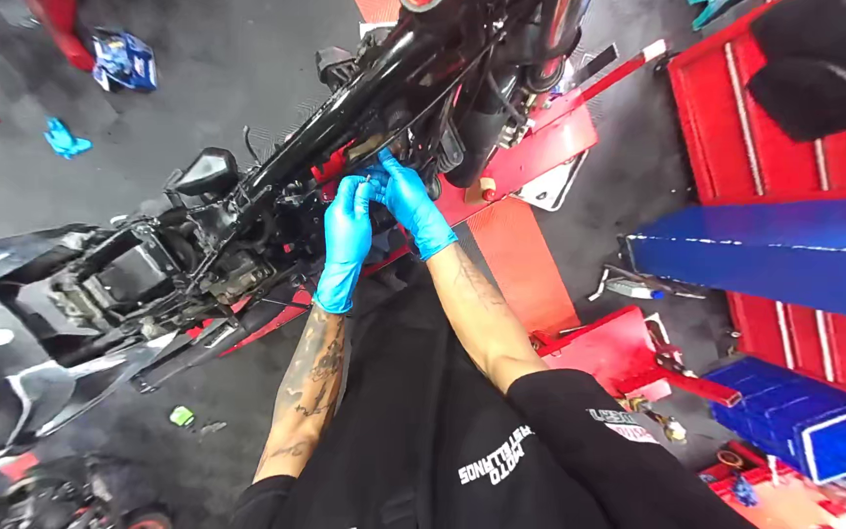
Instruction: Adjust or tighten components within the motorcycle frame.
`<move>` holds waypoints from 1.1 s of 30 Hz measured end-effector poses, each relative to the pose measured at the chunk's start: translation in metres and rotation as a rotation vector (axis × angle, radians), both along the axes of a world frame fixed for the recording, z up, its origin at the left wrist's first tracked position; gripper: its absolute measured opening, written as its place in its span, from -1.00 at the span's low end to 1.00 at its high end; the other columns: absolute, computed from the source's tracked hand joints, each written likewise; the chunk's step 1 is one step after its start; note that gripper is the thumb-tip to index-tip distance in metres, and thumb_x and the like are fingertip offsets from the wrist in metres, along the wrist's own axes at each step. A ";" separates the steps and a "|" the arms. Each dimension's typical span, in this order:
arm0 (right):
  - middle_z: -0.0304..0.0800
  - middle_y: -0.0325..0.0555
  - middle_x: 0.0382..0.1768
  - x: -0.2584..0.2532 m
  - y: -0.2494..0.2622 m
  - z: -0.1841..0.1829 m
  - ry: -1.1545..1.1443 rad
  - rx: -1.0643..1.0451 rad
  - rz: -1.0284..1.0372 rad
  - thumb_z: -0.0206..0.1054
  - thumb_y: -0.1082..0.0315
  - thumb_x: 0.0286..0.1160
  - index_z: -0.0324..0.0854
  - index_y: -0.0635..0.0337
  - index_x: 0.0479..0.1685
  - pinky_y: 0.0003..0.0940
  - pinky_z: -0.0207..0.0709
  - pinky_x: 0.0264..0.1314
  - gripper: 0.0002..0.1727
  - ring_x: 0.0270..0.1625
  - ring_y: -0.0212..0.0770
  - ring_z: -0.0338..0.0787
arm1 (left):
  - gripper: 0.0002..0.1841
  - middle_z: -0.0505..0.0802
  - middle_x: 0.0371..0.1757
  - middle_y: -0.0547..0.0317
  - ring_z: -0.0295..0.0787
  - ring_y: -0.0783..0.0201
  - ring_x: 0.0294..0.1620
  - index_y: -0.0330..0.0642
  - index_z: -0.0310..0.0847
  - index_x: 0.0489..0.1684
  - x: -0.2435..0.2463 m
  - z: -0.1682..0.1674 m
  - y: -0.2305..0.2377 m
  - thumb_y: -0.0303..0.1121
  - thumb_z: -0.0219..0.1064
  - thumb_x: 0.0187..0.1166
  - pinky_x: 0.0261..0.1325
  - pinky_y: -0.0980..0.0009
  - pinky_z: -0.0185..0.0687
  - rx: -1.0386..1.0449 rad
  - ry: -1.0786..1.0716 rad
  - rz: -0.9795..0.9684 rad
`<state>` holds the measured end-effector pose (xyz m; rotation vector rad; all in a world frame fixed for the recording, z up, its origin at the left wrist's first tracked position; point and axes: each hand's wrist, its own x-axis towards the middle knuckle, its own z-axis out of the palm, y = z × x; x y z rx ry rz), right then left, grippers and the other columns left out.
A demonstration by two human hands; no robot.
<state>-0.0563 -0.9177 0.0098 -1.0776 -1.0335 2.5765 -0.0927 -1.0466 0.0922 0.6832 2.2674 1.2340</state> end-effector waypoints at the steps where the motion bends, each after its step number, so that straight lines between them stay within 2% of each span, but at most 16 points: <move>1: 0.85 0.01 -0.09 0.000 0.001 -0.001 -0.022 0.011 0.003 -0.08 -0.04 0.90 0.60 0.36 0.28 -0.26 0.78 -0.01 -0.40 -0.13 -0.19 0.86 | -0.68 0.84 -0.12 0.09 0.75 0.33 -0.27 -0.16 0.65 0.23 0.001 -0.010 0.004 -0.21 0.03 0.88 -0.07 0.28 0.71 -0.005 0.031 0.000; 3: 0.89 0.02 -0.17 0.000 0.001 0.000 -0.064 0.062 -0.003 -0.04 -0.04 0.89 0.62 0.39 0.22 -0.25 0.80 -0.04 -0.41 -0.18 -0.19 0.90 | -0.65 0.89 0.00 0.09 0.83 0.34 -0.09 -0.21 0.64 0.27 0.000 -0.032 0.013 -0.26 -0.05 0.89 0.09 0.31 0.73 0.042 0.060 0.041; 6: 0.90 -0.02 -0.23 -0.001 0.001 0.007 -0.105 0.181 0.016 -0.01 -0.01 0.89 0.67 0.38 0.12 -0.30 0.79 -0.07 -0.43 -0.22 -0.24 0.89 | -0.63 0.86 0.07 0.08 0.84 0.31 0.01 -0.15 0.50 0.41 0.009 -0.033 0.013 -0.21 -0.13 0.93 0.12 0.27 0.77 0.167 -0.030 0.025; 9: 0.89 0.00 -0.20 0.003 0.004 0.007 -0.098 0.222 0.061 -0.06 0.02 0.91 0.67 0.39 0.14 -0.32 0.78 -0.02 -0.43 -0.20 -0.25 0.89 | -0.65 0.85 -0.05 0.11 0.80 0.37 -0.15 -0.18 0.51 0.34 0.011 -0.037 0.020 -0.22 -0.11 0.93 -0.05 0.36 0.73 0.230 -0.091 0.056; 11: 0.89 -0.01 -0.17 0.008 0.005 0.006 -0.073 0.251 0.091 -0.10 0.05 0.93 0.66 0.38 0.16 -0.33 0.78 0.00 -0.44 -0.17 -0.27 0.89 | -0.65 0.87 -0.05 0.07 0.86 0.33 -0.11 -0.26 0.53 0.30 0.009 -0.041 0.026 -0.26 -0.09 0.92 0.07 0.30 0.81 0.263 -0.149 0.083; 13: 0.87 -0.01 -0.15 0.012 0.007 0.002 -0.044 0.272 0.096 -0.10 0.08 0.93 0.65 0.38 0.18 -0.33 0.77 -0.01 -0.46 -0.16 -0.27 0.88 | -0.67 0.87 -0.09 0.05 0.87 0.29 -0.11 -0.31 0.54 0.28 0.007 -0.045 0.033 -0.29 -0.05 0.91 0.10 0.26 0.82 0.290 -0.211 0.106; 14: 0.86 -0.01 -0.12 0.016 0.006 0.008 -0.050 0.280 0.099 -0.09 0.07 0.92 0.64 0.36 0.22 -0.34 0.76 -0.01 -0.47 -0.14 -0.27 0.87 | -0.67 0.87 -0.11 0.06 0.86 0.29 -0.15 -0.32 0.55 0.27 0.007 -0.047 0.034 -0.29 -0.03 0.90 0.07 0.28 0.82 0.289 -0.225 0.117; 17: 0.82 -0.06 -0.02 0.044 -0.003 0.070 -0.142 0.340 0.148 -0.05 -0.08 0.87 0.63 0.17 0.32 -0.32 0.69 0.08 -0.45 -0.06 -0.28 0.81 | -0.68 0.86 -0.15 0.08 0.86 0.31 -0.20 -0.32 0.57 0.23 0.004 -0.050 0.037 -0.29 -0.01 0.90 0.02 0.31 0.83 0.286 -0.257 0.143; 19: 0.79 -0.03 -0.03 0.050 -0.003 0.083 -0.157 0.384 0.168 -0.03 -0.06 0.87 0.62 0.19 0.30 -0.32 0.67 0.03 -0.47 -0.10 -0.27 0.78 | -0.69 0.87 -0.13 0.06 0.87 0.29 -0.17 -0.33 0.58 0.23 0.005 -0.050 0.038 -0.30 0.02 0.89 0.04 0.29 0.84 0.296 -0.289 0.163; 24: 0.81 -0.04 -0.05 0.049 0.002 0.063 -0.122 0.429 0.150 0.04 0.11 0.87 0.64 0.25 0.26 -0.33 0.70 0.05 -0.57 -0.11 -0.30 0.80 | -0.69 0.87 -0.19 0.08 0.85 0.30 -0.24 -0.33 0.60 0.21 0.006 -0.059 0.040 -0.31 0.01 0.89 -0.01 0.29 0.83 0.301 -0.278 0.154; 27: 0.85 -0.06 -0.02 0.051 0.002 0.051 -0.106 0.441 0.114 0.16 0.25 0.81 0.70 0.23 0.22 -0.32 0.72 0.09 -0.69 -0.07 -0.30 0.83 | -0.72 0.83 -0.29 0.16 0.76 0.38 -0.38 -0.30 0.64 0.16 0.005 -0.061 0.041 -0.32 0.07 0.86 -0.15 0.39 0.77 0.277 -0.273 0.147; 29: 0.85 -0.08 0.05 0.059 -0.002 0.053 -0.093 0.481 0.074 0.29 0.33 0.70 0.73 0.18 0.24 -0.30 0.69 0.14 -0.73 0.01 -0.28 0.81 | -0.74 0.75 -0.39 0.23 0.63 0.43 -0.48 -0.27 0.67 0.13 0.005 -0.062 0.038 -0.32 0.11 0.84 -0.28 0.45 0.66 0.244 -0.281 0.102; 31: 0.84 -0.12 0.16 0.070 -0.001 0.052 -0.049 0.493 0.078 0.32 0.38 0.66 0.71 0.12 0.33 -0.30 0.67 0.18 -0.68 0.10 -0.28 0.80 | -0.74 0.75 -0.42 0.23 0.63 0.41 -0.48 -0.28 0.69 0.10 0.005 -0.063 0.034 -0.33 0.12 0.83 -0.28 0.43 0.67 0.236 -0.331 0.029; 33: 0.86 -0.11 0.11 0.072 0.004 0.039 -0.009 0.449 0.062 0.31 0.42 0.65 0.73 0.16 0.30 -0.33 0.70 0.12 -0.69 0.05 -0.29 0.82 | -0.74 0.78 -0.37 0.23 0.65 0.41 -0.45 -0.29 0.69 0.09 0.005 -0.062 0.030 -0.33 0.12 0.84 -0.26 0.45 0.67 0.219 -0.409 -0.053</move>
